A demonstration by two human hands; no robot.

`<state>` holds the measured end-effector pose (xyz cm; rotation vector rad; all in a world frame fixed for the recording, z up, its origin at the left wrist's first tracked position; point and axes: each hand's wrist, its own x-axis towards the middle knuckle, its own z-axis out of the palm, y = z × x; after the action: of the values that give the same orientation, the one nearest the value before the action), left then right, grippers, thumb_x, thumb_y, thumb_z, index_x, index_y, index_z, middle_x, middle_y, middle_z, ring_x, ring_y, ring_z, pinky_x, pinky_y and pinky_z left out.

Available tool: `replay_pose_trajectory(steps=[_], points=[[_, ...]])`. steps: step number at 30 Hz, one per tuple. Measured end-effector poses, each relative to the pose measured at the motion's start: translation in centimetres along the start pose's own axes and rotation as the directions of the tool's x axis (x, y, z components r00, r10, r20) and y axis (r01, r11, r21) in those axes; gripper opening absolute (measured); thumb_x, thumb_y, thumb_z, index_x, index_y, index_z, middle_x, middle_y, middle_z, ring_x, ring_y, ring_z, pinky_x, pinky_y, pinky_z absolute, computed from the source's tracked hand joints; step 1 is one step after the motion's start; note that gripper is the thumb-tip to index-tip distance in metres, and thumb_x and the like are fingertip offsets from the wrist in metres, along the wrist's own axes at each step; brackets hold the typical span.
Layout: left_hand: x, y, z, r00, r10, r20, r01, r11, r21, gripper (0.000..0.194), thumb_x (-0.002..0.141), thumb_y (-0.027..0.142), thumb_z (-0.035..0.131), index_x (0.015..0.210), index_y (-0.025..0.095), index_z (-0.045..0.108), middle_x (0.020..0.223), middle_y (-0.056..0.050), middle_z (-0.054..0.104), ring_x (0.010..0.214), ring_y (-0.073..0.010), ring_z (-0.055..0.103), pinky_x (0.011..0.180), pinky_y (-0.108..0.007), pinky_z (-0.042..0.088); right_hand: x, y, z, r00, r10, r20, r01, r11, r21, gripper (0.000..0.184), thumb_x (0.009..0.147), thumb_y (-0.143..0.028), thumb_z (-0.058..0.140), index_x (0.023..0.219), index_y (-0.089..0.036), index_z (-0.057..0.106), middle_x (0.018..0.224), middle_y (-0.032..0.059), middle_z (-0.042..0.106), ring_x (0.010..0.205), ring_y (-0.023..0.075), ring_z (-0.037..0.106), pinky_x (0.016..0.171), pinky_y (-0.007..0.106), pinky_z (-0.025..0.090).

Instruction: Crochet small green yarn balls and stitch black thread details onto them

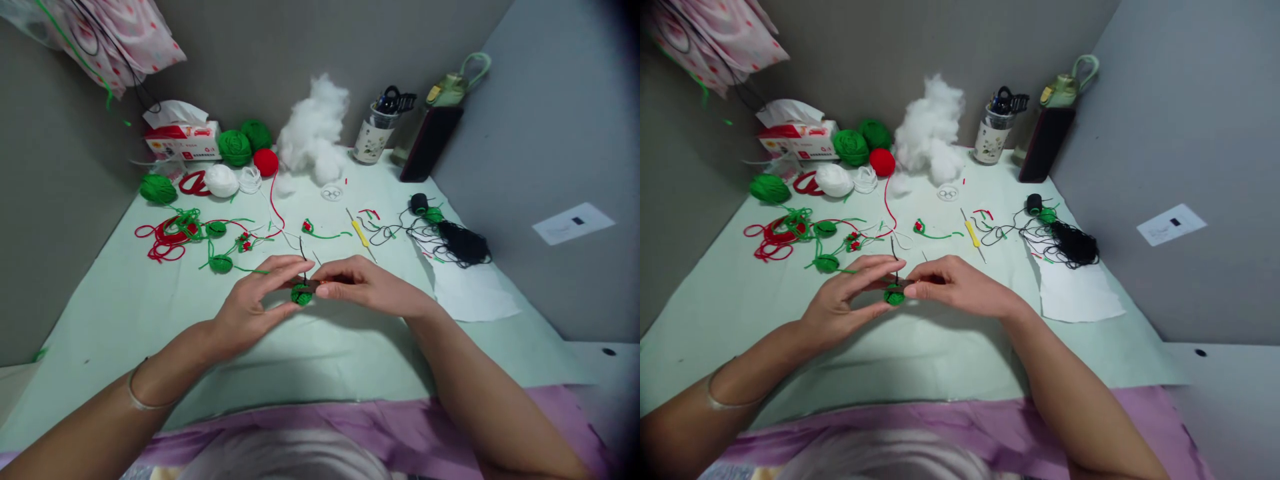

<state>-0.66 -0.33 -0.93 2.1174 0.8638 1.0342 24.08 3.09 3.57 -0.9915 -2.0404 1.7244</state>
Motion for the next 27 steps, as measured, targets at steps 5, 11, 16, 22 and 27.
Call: replay_pose_trajectory(steps=[5,11,16,22,27], points=[[0.0,-0.1,0.0,1.0,-0.019,0.012,0.019,1.0,-0.023,0.065,0.091,0.018,0.073,0.149,0.037,0.054,0.137,-0.007,0.063,0.126,-0.0231,0.063,0.104,-0.032,0.057,0.0,-0.1,0.3,1.0,0.01,-0.023,-0.01,1.0,0.009,0.035,0.094,-0.049,0.066,0.1,-0.015,0.073,0.076,-0.0023,0.051,0.068,0.0105,0.037,0.06,0.026,0.027],[0.0,0.1,0.2,0.999,-0.043,0.018,0.045,0.993,-0.108,0.069,0.088,0.014,0.074,0.149,0.039,0.055,0.137,-0.006,0.061,0.125,-0.0221,0.063,0.101,-0.029,0.06,0.2,0.1,0.8,0.999,-0.009,-0.042,0.009,1.0,0.004,0.036,0.095,-0.049,0.064,0.095,-0.014,0.073,0.074,-0.0022,0.051,0.069,0.011,0.038,0.061,0.026,0.029],[0.2,0.2,0.1,0.999,-0.053,0.011,0.054,0.988,-0.142,0.067,0.088,0.014,0.072,0.148,0.039,0.056,0.138,-0.006,0.058,0.124,-0.0209,0.063,0.1,-0.029,0.061,0.1,0.3,-0.2,1.0,-0.013,-0.006,0.013,1.0,-0.015,0.036,0.095,-0.049,0.064,0.099,-0.014,0.074,0.075,-0.0024,0.052,0.069,0.0108,0.039,0.061,0.025,0.029],[0.5,-0.5,-0.8,0.97,-0.235,-0.057,0.236,0.972,0.005,0.061,0.089,0.023,0.07,0.148,0.033,0.056,0.146,-0.008,0.054,0.127,-0.0259,0.06,0.106,-0.041,0.057,-0.5,0.4,-1.7,0.991,0.068,0.118,-0.056,0.993,-0.109,0.041,0.09,-0.048,0.07,0.114,-0.015,0.074,0.094,0.0029,0.069,0.078,0.0134,0.055,0.069,0.025,0.041],[0.7,-1.9,-1.4,0.938,-0.34,-0.069,0.345,0.935,0.086,0.064,0.088,0.032,0.068,0.149,0.029,0.053,0.15,-0.009,0.051,0.125,-0.0274,0.061,0.107,-0.046,0.055,-0.4,0.4,-0.7,1.0,0.018,-0.011,-0.02,0.965,-0.26,0.026,0.094,-0.035,0.065,0.111,-0.019,0.075,0.102,0.0042,0.075,0.089,0.0163,0.066,0.078,0.026,0.047]])
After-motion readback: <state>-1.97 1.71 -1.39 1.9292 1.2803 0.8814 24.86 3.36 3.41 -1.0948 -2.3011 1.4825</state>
